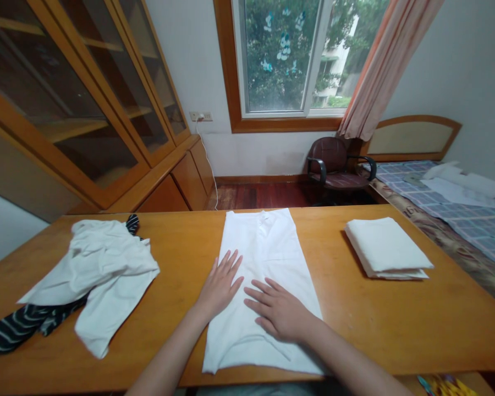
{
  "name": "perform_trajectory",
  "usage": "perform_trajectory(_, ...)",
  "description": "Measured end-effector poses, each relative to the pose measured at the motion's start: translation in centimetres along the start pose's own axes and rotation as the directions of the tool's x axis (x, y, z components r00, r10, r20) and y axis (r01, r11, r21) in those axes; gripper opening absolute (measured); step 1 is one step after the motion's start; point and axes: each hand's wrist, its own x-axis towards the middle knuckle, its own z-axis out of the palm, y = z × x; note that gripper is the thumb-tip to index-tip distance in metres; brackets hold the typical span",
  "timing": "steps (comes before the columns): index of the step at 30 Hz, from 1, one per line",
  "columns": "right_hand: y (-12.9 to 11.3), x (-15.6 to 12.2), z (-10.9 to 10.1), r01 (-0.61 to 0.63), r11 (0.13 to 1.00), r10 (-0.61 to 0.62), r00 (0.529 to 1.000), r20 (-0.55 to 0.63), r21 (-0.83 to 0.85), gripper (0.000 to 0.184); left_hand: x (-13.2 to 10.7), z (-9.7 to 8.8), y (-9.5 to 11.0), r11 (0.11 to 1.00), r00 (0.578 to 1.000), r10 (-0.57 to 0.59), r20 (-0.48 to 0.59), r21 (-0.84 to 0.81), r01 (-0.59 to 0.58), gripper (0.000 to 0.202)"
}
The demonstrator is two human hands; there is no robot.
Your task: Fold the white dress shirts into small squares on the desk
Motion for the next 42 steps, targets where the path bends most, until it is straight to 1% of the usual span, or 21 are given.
perform_trajectory(4, -0.6, -0.7, -0.4, 0.088, 0.996, -0.088, 0.996, 0.028, -0.006, 0.047, 0.4, -0.1, -0.3, 1.0, 1.0, -0.015, 0.015, 0.0, 0.015, 0.059)
perform_trajectory(8, -0.9, -1.4, -0.9, 0.176, 0.984, -0.178, 0.98, 0.089, 0.028, 0.043, 2.5, 0.0, -1.9, 1.0, 0.998, -0.03, 0.056, -0.005, 0.031, 0.058)
perform_trajectory(13, -1.2, -1.6, -1.1, 0.205, 0.978, -0.208, 0.974, 0.093, 0.044, 0.043, 5.6, 0.1, -4.2, 0.999, 0.995, -0.044, 0.091, -0.007, 0.045, 0.058)
perform_trajectory(16, -0.7, -0.3, -1.1, 0.197, 0.98, -0.199, 0.978, 0.066, 0.027, 0.045, 6.4, 0.3, -4.6, 0.999, 0.995, -0.045, 0.087, -0.005, 0.045, 0.057)
perform_trajectory(18, 0.1, 1.4, -1.0, 0.13, 0.991, -0.129, 0.992, 0.012, -0.013, 0.048, 6.4, 0.3, -4.5, 0.999, 0.997, -0.042, 0.064, -0.004, 0.043, 0.057)
perform_trajectory(20, 1.3, 3.5, -0.6, -0.012, 0.997, 0.007, 0.998, -0.067, -0.071, 0.051, 6.3, 0.3, -4.3, 0.999, 0.998, -0.04, 0.05, -0.009, 0.04, 0.056)
perform_trajectory(23, 3.5, 6.0, 0.0, -0.199, 0.971, 0.182, 0.974, -0.135, -0.133, 0.056, 6.2, 0.2, -4.2, 0.999, 0.998, -0.037, 0.048, -0.026, 0.038, 0.056)
perform_trajectory(26, 5.9, 6.5, 0.3, -0.331, 0.929, 0.304, 0.938, -0.167, -0.164, 0.059, 6.2, 0.1, -4.3, 0.999, 0.999, -0.035, 0.039, -0.037, 0.036, 0.055)
perform_trajectory(28, 7.5, 5.6, 0.0, -0.391, 0.902, 0.36, 0.915, -0.181, -0.183, 0.059, 6.3, 0.1, -4.3, 0.998, 0.998, -0.039, 0.045, -0.039, 0.041, 0.054)
perform_trajectory(30, 9.2, 4.0, -0.5, -0.453, 0.869, 0.417, 0.887, -0.198, -0.199, 0.06, 6.3, 0.2, -4.3, 0.998, 0.997, -0.043, 0.058, -0.041, 0.046, 0.055)
perform_trajectory(33, 11.8, 0.8, -1.5, -0.546, 0.811, 0.5, 0.833, -0.238, -0.208, 0.061, 6.3, 0.3, -4.3, 0.997, 0.996, -0.058, 0.067, -0.052, 0.062, 0.054)
perform_trajectory(35, 13.4, -1.5, -2.0, -0.611, 0.767, 0.555, 0.785, -0.275, -0.198, 0.061, 6.2, 0.4, -4.4, 0.993, 0.994, -0.092, 0.052, -0.066, 0.096, 0.054)
perform_trajectory(37, 14.6, -3.8, -2.4, -0.663, 0.727, 0.595, 0.738, -0.318, -0.178, 0.058, 5.9, 0.5, -4.5, 0.985, 0.989, -0.148, 0.003, -0.094, 0.147, 0.054)
perform_trajectory(38, 15.1, -4.8, -2.5, -0.675, 0.719, 0.605, 0.726, -0.328, -0.166, 0.058, 5.7, 0.5, -4.6, 0.978, 0.983, -0.178, -0.035, -0.118, 0.173, 0.055)
perform_trajectory(40, 15.5, -6.5, -2.6, -0.683, 0.718, 0.612, 0.711, -0.345, -0.135, 0.057, 5.1, 0.6, -4.8, 0.959, 0.962, -0.24, -0.128, -0.184, 0.215, 0.056)
perform_trajectory(42, 15.4, -7.6, -2.6, -0.675, 0.732, 0.608, 0.71, -0.355, -0.095, 0.056, 4.3, 0.7, -4.9, 0.931, 0.923, -0.313, -0.223, -0.264, 0.252, 0.058)
